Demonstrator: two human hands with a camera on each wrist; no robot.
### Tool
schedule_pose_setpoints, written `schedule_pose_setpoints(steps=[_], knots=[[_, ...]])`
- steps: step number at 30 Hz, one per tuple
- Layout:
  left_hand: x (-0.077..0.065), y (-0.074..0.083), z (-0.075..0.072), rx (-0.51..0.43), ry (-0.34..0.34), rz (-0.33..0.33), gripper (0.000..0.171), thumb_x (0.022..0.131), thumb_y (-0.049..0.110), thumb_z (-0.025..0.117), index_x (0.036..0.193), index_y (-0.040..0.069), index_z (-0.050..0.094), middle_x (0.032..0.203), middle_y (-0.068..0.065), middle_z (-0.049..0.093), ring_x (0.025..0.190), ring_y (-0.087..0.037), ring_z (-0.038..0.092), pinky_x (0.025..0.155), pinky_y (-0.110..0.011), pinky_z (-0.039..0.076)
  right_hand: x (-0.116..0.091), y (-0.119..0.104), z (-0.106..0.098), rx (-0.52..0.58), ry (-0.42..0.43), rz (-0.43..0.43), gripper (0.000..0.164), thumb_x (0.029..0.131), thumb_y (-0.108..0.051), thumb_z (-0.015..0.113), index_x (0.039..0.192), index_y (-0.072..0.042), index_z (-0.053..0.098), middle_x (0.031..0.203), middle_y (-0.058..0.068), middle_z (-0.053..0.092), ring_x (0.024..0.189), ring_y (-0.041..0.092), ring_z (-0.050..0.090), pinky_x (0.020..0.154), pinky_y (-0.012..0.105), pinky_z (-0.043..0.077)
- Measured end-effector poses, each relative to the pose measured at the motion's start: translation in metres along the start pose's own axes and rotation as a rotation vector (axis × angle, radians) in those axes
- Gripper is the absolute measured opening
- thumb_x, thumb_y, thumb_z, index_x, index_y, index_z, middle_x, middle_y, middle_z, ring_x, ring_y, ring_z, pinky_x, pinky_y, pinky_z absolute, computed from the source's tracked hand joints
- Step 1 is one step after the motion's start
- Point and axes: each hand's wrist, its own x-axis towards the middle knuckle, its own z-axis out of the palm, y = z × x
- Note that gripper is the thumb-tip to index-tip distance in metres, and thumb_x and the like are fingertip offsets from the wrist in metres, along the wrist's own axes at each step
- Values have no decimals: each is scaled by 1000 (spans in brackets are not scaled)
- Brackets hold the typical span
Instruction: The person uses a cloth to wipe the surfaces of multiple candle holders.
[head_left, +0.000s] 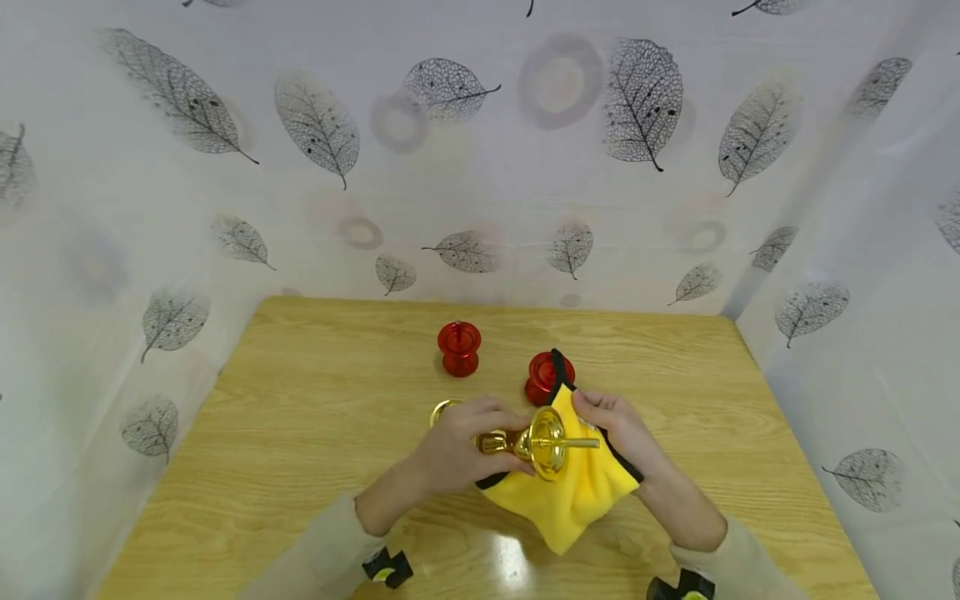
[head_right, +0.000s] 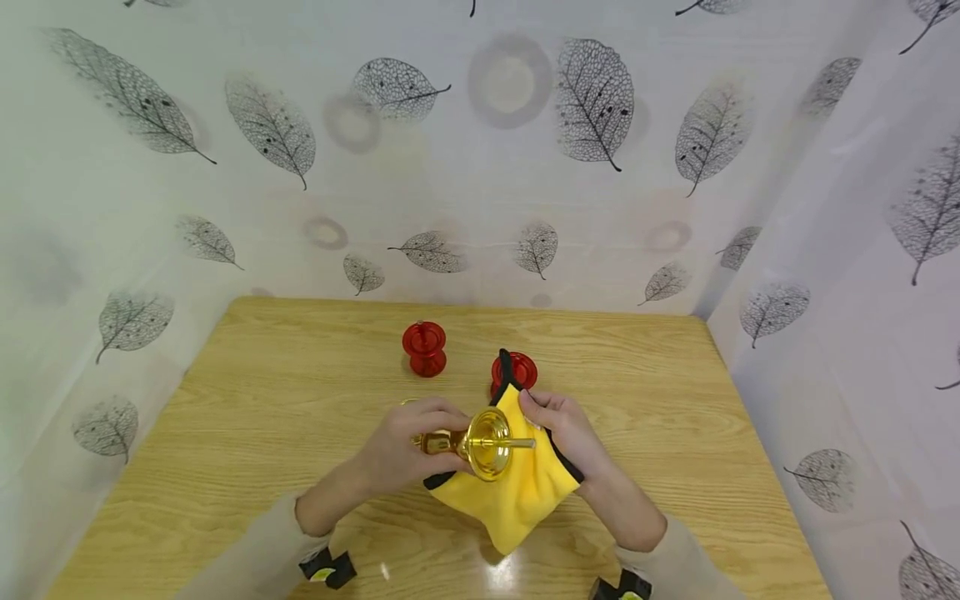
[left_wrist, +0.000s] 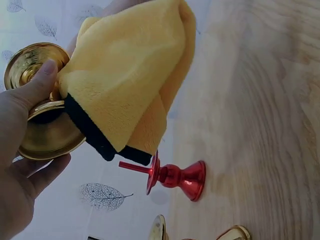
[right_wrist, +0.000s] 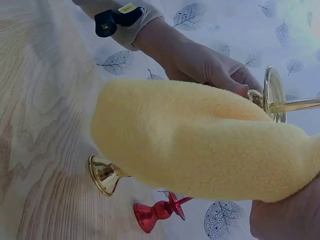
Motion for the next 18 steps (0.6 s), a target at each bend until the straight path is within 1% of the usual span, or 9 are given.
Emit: schedule_pose_setpoints(steps=[2,3,5,9,11,12,13,15,18], knots=[[1,-1,-1,-1,19,-36,44,69,27,87,106,10,72,95,-1,72,82,-7,65,70,-8,50,-1,2,1,-16,18,0,32,107,-21,34,99,-6,61,89,4,74,79,15,74,66,23,59],[1,-1,-2,-5,32,-60,43,69,26,86,106,10,72,94,-1,72,80,-7,65,67,-9,50,-2,3,1,-19,14,9,32,107,-21,34,99,-6,61,89,3,74,79,14,74,66,22,59],[3,-3,-5,-21,64,-113,40,71,25,85,105,11,72,94,0,72,80,-7,64,67,-11,52,-2,5,4,-27,-5,22,32,107,-21,33,100,-7,61,89,2,74,78,12,73,67,22,59],[4,-4,-9,-92,127,-230,35,72,24,85,103,12,72,93,-1,72,80,-9,64,66,-20,56,-2,9,7,-2,-53,39,36,107,-25,31,111,-6,61,94,3,74,81,12,73,70,23,59],[4,-2,-9,-126,148,-303,33,73,24,85,101,13,72,92,-2,72,79,-9,65,66,-23,57,-2,9,7,0,-18,26,34,107,-26,33,111,-6,61,94,2,74,82,13,73,70,24,59],[4,-1,-9,-144,158,-347,32,73,25,85,100,13,71,91,-2,72,78,-9,65,66,-24,58,-2,9,6,-10,20,18,33,107,-27,35,111,-7,60,94,2,74,81,13,73,70,24,59],[4,0,-8,-166,167,-404,31,73,25,85,98,14,71,91,-2,72,77,-9,65,66,-24,58,-2,9,6,-31,77,7,31,106,-28,37,109,-8,60,92,0,73,80,12,73,69,23,59],[4,3,-8,-208,186,-526,29,73,27,85,96,15,71,90,-1,72,76,-8,66,68,-24,58,-2,10,5,-103,232,-20,29,103,-33,45,106,-9,61,88,-2,72,77,11,72,67,24,59],[7,8,-8,-262,217,-698,27,74,28,84,95,16,71,88,-1,73,75,-10,67,66,-24,57,0,13,6,-245,479,-91,36,97,-40,55,106,-6,62,83,-2,70,72,12,71,64,28,60]])
